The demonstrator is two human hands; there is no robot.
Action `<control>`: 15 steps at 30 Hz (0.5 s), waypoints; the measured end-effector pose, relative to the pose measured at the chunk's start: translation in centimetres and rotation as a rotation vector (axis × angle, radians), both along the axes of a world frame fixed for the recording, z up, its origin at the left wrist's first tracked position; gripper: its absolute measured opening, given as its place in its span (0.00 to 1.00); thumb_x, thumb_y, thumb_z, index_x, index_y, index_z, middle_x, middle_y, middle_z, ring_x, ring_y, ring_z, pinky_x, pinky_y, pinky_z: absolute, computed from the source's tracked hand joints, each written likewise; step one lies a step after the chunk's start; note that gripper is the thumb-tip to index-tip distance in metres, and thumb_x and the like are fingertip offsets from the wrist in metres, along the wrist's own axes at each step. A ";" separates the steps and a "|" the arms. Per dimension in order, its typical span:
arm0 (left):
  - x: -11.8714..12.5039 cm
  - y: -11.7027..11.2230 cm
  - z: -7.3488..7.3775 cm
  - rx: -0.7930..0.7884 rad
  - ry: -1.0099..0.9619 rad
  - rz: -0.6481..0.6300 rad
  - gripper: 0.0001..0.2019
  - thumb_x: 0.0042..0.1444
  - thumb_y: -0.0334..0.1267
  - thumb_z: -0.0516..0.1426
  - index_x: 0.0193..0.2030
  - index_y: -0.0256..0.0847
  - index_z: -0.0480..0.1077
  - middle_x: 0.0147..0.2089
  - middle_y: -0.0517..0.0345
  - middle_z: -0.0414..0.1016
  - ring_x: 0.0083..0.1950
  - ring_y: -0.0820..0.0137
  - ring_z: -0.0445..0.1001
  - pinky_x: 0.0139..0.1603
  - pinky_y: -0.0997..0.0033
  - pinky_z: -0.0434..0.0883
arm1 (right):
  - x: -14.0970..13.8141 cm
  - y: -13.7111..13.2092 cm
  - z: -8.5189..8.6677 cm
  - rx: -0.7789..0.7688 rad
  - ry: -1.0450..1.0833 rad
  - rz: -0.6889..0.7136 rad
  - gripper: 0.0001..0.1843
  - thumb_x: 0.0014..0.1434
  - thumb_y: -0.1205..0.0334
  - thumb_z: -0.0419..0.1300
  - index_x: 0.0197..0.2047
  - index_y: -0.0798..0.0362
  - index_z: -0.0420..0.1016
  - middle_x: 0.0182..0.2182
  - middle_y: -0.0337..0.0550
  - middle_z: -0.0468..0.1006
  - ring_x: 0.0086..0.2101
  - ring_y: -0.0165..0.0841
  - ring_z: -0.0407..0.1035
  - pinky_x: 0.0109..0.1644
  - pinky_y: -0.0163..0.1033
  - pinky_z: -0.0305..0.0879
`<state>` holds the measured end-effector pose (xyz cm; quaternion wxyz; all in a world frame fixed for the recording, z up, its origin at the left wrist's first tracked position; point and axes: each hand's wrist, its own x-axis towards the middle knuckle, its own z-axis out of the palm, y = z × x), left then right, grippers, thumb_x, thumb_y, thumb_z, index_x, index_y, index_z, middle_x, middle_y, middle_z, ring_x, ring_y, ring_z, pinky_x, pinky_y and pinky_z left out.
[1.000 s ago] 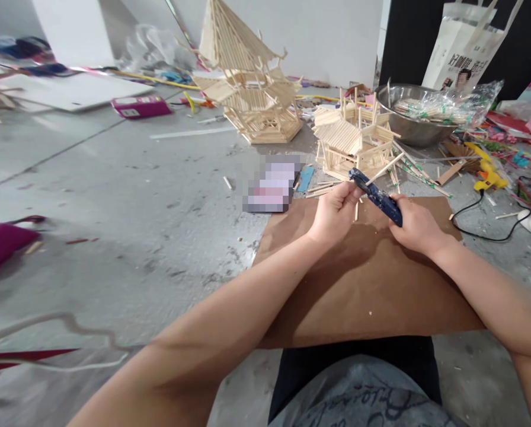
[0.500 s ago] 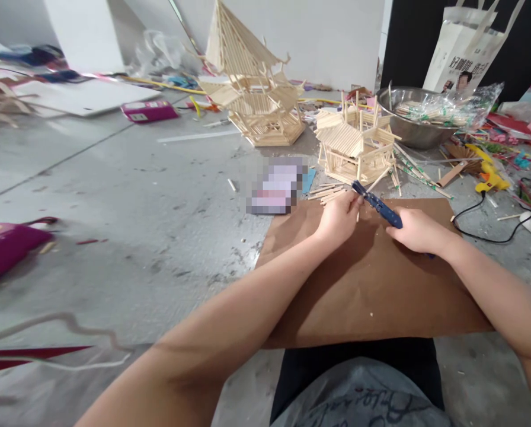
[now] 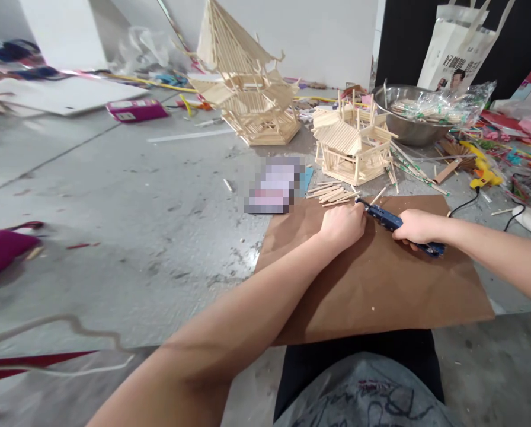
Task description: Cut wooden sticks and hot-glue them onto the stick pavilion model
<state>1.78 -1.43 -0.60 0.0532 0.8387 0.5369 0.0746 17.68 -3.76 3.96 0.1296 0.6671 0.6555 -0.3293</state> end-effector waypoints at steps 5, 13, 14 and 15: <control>0.0 -0.2 0.0 -0.004 0.011 -0.011 0.15 0.56 0.40 0.42 0.37 0.38 0.67 0.35 0.49 0.75 0.36 0.58 0.74 0.31 0.64 0.68 | -0.3 -0.2 0.1 0.016 -0.052 0.003 0.10 0.44 0.64 0.51 0.19 0.59 0.70 0.18 0.50 0.75 0.18 0.31 0.68 0.22 0.33 0.62; 0.0 -0.2 0.2 -0.019 0.028 -0.011 0.15 0.57 0.40 0.42 0.37 0.38 0.67 0.36 0.48 0.75 0.37 0.58 0.74 0.32 0.64 0.68 | -0.6 -0.3 0.4 0.028 -0.099 0.026 0.13 0.45 0.63 0.51 0.24 0.62 0.74 0.21 0.53 0.77 0.20 0.32 0.69 0.23 0.33 0.61; 0.0 -0.2 0.2 -0.022 0.031 -0.007 0.15 0.56 0.40 0.42 0.37 0.38 0.67 0.36 0.48 0.75 0.37 0.58 0.74 0.32 0.64 0.68 | -0.6 -0.3 0.4 0.026 -0.106 0.028 0.13 0.45 0.63 0.51 0.24 0.63 0.74 0.21 0.53 0.77 0.20 0.32 0.69 0.23 0.33 0.61; 0.1 -0.2 0.2 -0.024 0.032 -0.004 0.15 0.56 0.40 0.42 0.37 0.38 0.67 0.36 0.48 0.75 0.37 0.58 0.74 0.32 0.64 0.68 | -0.7 -0.2 0.5 0.026 -0.113 0.031 0.13 0.45 0.63 0.52 0.25 0.63 0.74 0.21 0.53 0.77 0.20 0.32 0.69 0.23 0.33 0.61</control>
